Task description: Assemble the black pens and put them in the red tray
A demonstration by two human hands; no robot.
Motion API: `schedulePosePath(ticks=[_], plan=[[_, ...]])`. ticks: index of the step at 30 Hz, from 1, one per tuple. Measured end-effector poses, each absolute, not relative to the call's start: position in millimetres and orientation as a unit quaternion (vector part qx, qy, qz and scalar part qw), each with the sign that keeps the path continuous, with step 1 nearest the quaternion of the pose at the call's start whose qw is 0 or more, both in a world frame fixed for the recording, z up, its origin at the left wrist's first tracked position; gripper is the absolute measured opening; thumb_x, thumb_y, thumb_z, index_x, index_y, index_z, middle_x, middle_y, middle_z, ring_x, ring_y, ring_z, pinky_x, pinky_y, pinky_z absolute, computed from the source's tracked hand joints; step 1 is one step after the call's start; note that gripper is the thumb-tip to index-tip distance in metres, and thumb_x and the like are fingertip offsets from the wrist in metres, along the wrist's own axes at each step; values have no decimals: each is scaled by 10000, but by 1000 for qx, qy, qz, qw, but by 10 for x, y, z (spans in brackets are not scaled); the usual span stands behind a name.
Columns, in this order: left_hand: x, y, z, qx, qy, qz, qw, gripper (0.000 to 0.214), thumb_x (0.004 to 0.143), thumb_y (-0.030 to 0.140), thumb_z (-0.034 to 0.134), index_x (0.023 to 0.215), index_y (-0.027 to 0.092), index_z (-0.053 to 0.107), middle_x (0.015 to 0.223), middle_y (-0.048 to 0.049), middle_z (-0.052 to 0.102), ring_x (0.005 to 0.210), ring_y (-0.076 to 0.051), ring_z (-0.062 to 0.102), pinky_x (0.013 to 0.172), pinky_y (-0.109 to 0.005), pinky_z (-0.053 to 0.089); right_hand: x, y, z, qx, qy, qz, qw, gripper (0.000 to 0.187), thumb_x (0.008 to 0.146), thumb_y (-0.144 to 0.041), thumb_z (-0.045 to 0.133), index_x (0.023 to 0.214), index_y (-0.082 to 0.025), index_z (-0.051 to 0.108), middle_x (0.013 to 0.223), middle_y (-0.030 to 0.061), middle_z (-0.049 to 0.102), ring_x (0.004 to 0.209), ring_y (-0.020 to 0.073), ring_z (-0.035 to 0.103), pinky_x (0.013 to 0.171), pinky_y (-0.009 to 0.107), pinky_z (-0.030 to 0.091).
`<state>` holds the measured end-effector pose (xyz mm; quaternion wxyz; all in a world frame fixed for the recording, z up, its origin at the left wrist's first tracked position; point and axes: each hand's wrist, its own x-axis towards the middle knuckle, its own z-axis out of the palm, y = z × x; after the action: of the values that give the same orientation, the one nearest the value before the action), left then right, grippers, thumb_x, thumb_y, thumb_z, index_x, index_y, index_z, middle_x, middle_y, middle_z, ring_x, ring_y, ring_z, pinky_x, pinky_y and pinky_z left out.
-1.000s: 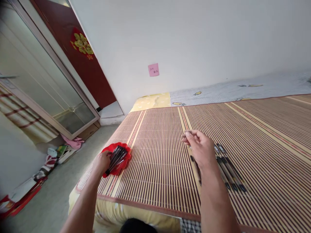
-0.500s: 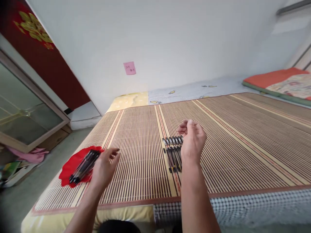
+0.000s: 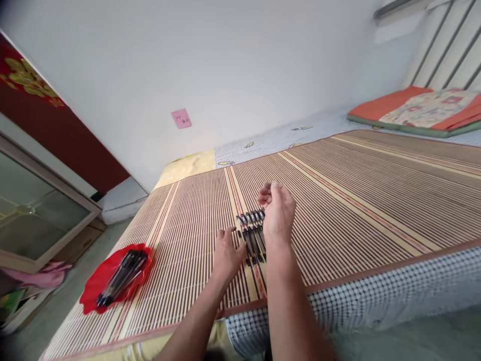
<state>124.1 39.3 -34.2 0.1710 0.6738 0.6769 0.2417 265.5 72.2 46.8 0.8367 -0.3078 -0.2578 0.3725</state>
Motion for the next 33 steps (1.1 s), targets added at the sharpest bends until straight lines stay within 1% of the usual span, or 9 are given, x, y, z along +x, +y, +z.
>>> schedulePosePath(ticks=[6,12,16,19,24,26,28,30,33], plan=[[1345,495,-451,672,682,241,160,511,868,186,649,1362,138,530,1261,-171,513,1169,-296,600,1007,-387,464,2707,772,440,-302,-240,379,841,291,823,-487,715,823,-208,635,765,-4,623,643,109,583,586,235,478],[1347,521,-471,670,691,228,146,520,858,190,639,1363,169,517,1270,-156,516,1204,-294,582,1028,-386,444,2721,793,421,-304,-253,372,840,281,840,-487,694,819,-218,614,738,-16,623,598,103,566,574,240,468],[1374,524,-447,674,694,216,132,524,811,193,651,1326,167,559,1214,-152,542,1176,-311,582,1001,-398,454,2706,795,421,-298,-239,384,841,264,805,-458,721,809,-210,631,723,-15,624,598,100,560,561,231,461],[1385,513,-438,668,704,203,128,545,775,180,656,1315,187,578,1206,-149,557,1160,-326,580,974,-413,470,2694,782,426,-290,-229,394,842,250,781,-426,749,793,-204,634,755,-4,637,640,104,581,571,224,472],[1188,499,-444,657,706,211,162,664,739,54,601,1385,187,529,1297,-162,553,1172,-295,589,927,-369,505,2702,753,433,-305,-231,398,833,252,792,-430,746,782,-201,641,793,8,648,671,113,599,598,241,500],[1000,500,-438,645,714,218,164,690,747,25,577,1414,185,503,1335,-171,546,1184,-288,592,923,-368,515,2709,748,430,-306,-238,398,832,257,804,-434,743,788,-201,636,794,6,646,676,115,604,608,248,504],[770,501,-426,636,724,224,144,659,772,32,567,1411,177,502,1336,-179,555,1210,-301,586,945,-395,516,2710,747,428,-309,-247,396,829,253,825,-435,730,796,-204,631,789,3,643,673,117,604,607,251,503],[537,499,-416,631,728,234,130,614,806,58,562,1408,164,500,1328,-184,567,1228,-312,582,959,-414,517,2697,748,429,-315,-255,397,823,245,841,-431,717,795,-206,629,788,3,643,664,117,600,604,251,503],[263,489,-419,619,727,256,153,537,859,130,571,1391,149,500,1289,-173,591,1176,-290,624,913,-384,539,2649,751,432,-326,-259,409,812,234,828,-418,728,793,-205,638,777,3,645,657,116,600,603,248,507]])
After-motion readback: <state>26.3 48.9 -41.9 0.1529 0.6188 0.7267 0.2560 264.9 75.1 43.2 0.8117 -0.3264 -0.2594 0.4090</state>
